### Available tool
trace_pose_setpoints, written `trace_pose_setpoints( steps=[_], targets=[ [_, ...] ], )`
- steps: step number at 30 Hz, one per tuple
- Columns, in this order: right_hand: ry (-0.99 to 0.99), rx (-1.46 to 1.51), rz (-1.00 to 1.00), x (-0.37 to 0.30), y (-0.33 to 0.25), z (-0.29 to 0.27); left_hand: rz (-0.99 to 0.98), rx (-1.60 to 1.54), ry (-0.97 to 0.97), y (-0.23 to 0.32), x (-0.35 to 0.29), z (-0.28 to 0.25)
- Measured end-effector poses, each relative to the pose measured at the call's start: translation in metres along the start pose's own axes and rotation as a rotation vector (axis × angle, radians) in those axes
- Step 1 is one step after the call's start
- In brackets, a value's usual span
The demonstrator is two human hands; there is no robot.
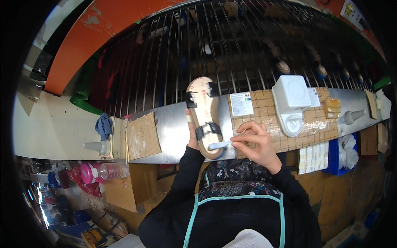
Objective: The person applies glue to the sole and strap areas of a blue sandal using a small brush. They repeatedly dip the brush into a white container and spread the adhesive along the edges and seams of the sandal.
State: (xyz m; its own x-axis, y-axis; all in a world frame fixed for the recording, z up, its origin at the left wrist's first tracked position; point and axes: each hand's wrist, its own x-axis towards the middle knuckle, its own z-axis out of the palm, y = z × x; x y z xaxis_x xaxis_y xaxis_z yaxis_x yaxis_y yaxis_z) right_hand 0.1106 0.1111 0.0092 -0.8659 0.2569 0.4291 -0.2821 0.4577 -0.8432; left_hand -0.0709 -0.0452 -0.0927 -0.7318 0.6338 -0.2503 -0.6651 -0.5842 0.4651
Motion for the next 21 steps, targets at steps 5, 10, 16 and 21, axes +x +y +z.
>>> trace_pose_setpoints(
  steps=[5,10,16,21],
  targets=[
    [0.192,0.341,0.215,-0.011,0.024,-0.023,-0.012,0.09,0.021,0.052,0.046,-0.007],
    [0.304,0.519,0.372,-0.037,0.035,-0.05,-0.066,-0.13,0.139,0.107,0.1,-0.016],
    [0.398,0.549,0.294,-0.045,0.032,-0.077,-0.012,-0.213,0.402,0.122,0.143,-0.021],
    [0.573,0.568,0.224,-0.05,0.044,-0.118,0.091,-0.098,0.624,0.12,0.153,-0.044]
  ],
)
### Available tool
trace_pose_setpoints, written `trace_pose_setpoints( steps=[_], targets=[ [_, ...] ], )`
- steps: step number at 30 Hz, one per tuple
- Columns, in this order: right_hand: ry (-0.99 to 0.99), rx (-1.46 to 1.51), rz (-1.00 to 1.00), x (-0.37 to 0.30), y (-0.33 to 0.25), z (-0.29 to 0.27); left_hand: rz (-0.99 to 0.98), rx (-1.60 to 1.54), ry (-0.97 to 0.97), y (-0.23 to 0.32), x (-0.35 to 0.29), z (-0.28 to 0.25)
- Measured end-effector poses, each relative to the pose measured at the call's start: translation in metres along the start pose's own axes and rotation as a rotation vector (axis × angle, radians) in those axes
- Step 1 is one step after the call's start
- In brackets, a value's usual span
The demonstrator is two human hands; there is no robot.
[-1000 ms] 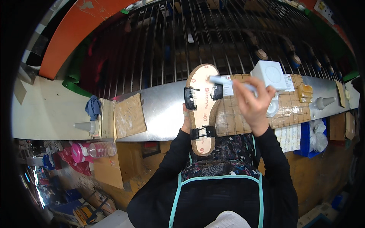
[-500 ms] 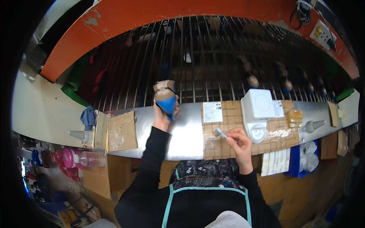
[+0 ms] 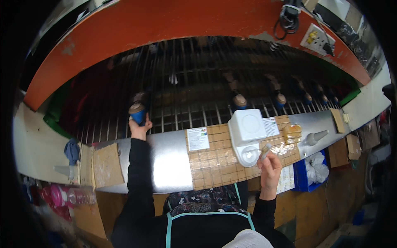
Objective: The person applies glue to the sole and strap areas of a blue sandal using a small brush. They repeatedly dip the brush into a white container and spread the adhesive along the edges and seams of the sandal.
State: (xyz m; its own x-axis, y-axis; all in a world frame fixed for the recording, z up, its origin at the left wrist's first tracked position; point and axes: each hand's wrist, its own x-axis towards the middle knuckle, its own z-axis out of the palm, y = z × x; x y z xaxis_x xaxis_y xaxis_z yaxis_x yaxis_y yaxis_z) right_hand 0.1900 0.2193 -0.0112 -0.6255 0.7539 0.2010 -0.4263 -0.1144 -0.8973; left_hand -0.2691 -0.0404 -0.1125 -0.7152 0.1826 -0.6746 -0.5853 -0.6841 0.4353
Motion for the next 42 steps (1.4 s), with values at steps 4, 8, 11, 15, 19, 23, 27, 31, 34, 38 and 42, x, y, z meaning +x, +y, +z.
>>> trace_pose_setpoints(
  steps=[4,8,11,15,19,23,27,31,34,38,42],
  targets=[
    [0.275,0.283,0.111,0.072,0.002,-0.06,-0.008,-0.146,-0.01,0.006,0.036,-0.005],
    [0.528,0.523,0.231,0.196,0.028,-0.116,0.005,-0.42,-0.095,0.009,0.046,-0.007],
    [0.746,0.382,0.353,0.272,0.061,-0.15,-0.145,-0.356,-0.124,-0.006,0.0,-0.011],
    [0.646,0.416,0.23,0.342,0.109,-0.165,0.647,0.223,-0.127,-0.08,-0.103,-0.022],
    [0.828,0.064,0.142,0.399,0.144,-0.137,0.964,0.56,-0.132,-0.117,-0.156,-0.023],
    [0.31,0.001,-0.198,0.429,0.15,-0.115,0.968,0.679,-0.126,-0.118,-0.154,-0.016],
    [-0.234,-0.516,-0.034,0.441,0.134,-0.092,0.993,0.712,-0.11,-0.119,-0.151,-0.016],
    [-0.874,-1.219,-0.01,0.409,0.147,-0.019,1.006,0.72,-0.101,-0.12,-0.151,-0.018],
    [-0.886,-1.299,-0.355,0.34,0.162,0.012,1.014,0.726,-0.112,-0.118,-0.15,-0.02],
    [-0.928,-1.339,-0.468,0.328,0.161,0.028,1.009,0.716,-0.157,-0.118,-0.15,-0.022],
    [-0.92,-1.369,-0.32,0.345,0.131,0.049,0.968,0.641,-0.232,-0.118,-0.149,-0.024]
  ],
)
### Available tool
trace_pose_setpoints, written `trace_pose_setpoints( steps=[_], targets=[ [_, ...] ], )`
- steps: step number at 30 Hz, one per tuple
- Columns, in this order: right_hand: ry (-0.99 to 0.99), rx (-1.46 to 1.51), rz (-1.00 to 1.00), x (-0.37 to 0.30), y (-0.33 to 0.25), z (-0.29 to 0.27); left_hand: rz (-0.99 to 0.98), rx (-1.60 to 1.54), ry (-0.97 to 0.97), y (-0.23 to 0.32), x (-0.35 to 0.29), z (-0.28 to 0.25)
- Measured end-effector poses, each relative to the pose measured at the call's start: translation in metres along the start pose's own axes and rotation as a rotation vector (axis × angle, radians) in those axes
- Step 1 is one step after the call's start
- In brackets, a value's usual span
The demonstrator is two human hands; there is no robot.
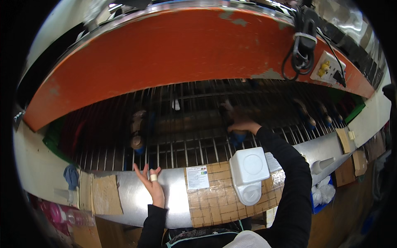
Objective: The person applies glue to the sole and strap areas of a blue sandal using a small brush. They repeatedly dip the brush into a white container and spread the adhesive along the edges and seams of the sandal.
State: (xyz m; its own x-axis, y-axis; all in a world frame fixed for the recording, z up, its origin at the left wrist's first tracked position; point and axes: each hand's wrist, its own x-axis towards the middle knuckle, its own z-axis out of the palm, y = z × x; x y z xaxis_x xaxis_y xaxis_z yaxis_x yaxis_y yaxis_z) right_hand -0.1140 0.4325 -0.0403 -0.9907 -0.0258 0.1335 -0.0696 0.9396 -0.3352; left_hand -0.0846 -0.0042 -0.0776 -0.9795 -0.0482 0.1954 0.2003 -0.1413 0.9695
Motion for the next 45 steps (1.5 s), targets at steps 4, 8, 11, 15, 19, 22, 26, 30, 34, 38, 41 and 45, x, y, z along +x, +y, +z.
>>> trace_pose_setpoints(
  steps=[4,8,11,15,19,22,26,30,34,38,41,45],
  targets=[
    [-0.03,0.705,0.403,-0.002,-0.053,-0.063,-0.039,-0.004,-0.043,0.005,-0.001,-0.001],
    [-0.185,0.894,0.31,-0.039,-0.141,-0.104,-0.346,-0.298,-0.353,0.025,-0.02,0.01],
    [-0.079,0.758,0.235,-0.085,-0.205,-0.106,-0.674,-0.62,-0.731,0.044,-0.042,0.023],
    [-0.198,0.934,0.027,-0.154,-0.265,-0.099,-0.924,-1.03,-1.062,0.064,-0.076,0.023],
    [-0.314,0.783,0.005,-0.22,-0.292,-0.075,-1.052,-1.062,-1.081,0.069,-0.118,-0.01],
    [-0.092,0.641,0.294,-0.264,-0.278,-0.061,-1.164,-0.927,-1.017,0.067,-0.138,-0.041],
    [0.324,0.382,0.455,-0.31,-0.243,-0.042,-0.908,-1.074,-0.982,0.071,-0.126,-0.054],
    [0.39,-0.106,0.567,-0.337,-0.222,-0.02,-0.37,-1.226,-1.146,0.096,-0.11,-0.041],
    [0.537,-0.294,0.514,-0.333,-0.203,0.005,-0.494,-1.496,-0.874,0.114,-0.11,-0.029],
    [0.592,-0.416,0.426,-0.325,-0.191,0.014,-0.155,-0.97,-0.849,0.111,-0.1,-0.03],
    [0.573,-0.498,0.378,-0.322,-0.189,0.014,-0.123,-0.865,-0.825,0.107,-0.098,-0.031],
    [0.512,-0.361,0.458,-0.327,-0.192,0.01,-0.123,-0.821,-0.801,0.11,-0.096,-0.028]
  ],
)
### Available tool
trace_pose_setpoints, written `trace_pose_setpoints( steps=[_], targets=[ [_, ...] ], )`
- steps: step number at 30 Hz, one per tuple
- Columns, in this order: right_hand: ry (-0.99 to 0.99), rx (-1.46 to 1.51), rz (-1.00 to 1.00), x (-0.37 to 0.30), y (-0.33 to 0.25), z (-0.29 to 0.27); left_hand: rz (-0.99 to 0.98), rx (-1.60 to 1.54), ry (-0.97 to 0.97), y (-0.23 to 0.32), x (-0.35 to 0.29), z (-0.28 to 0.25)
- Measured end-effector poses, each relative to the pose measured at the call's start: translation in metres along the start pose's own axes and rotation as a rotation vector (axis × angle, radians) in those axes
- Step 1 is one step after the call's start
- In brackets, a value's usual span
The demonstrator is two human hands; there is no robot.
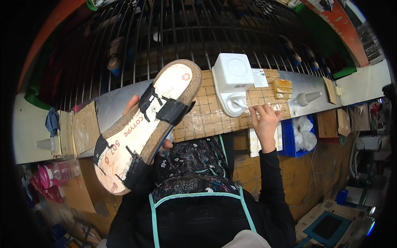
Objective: The person applies glue to the sole and strap areas of a blue sandal using a small brush. They repeatedly dip the brush into a white container and spread the adhesive along the edges and seams of the sandal.
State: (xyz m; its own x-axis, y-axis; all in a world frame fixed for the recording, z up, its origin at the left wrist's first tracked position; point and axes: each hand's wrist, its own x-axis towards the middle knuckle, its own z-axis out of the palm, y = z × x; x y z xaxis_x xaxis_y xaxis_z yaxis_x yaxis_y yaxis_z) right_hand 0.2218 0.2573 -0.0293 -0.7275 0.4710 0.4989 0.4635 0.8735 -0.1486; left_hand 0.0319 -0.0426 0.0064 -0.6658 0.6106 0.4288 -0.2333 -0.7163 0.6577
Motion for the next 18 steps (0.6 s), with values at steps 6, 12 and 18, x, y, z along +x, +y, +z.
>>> trace_pose_setpoints(
  steps=[6,12,18],
  targets=[
    [-0.217,0.42,0.386,-0.006,0.019,0.004,-0.03,-0.056,0.013,0.003,0.012,0.005],
    [-0.47,1.075,0.7,-0.017,0.038,0.017,-0.213,-0.515,0.025,-0.003,0.022,0.006],
    [-0.195,1.073,0.538,-0.006,0.001,0.01,0.312,0.722,0.222,-0.078,0.024,-0.009]
  ],
)
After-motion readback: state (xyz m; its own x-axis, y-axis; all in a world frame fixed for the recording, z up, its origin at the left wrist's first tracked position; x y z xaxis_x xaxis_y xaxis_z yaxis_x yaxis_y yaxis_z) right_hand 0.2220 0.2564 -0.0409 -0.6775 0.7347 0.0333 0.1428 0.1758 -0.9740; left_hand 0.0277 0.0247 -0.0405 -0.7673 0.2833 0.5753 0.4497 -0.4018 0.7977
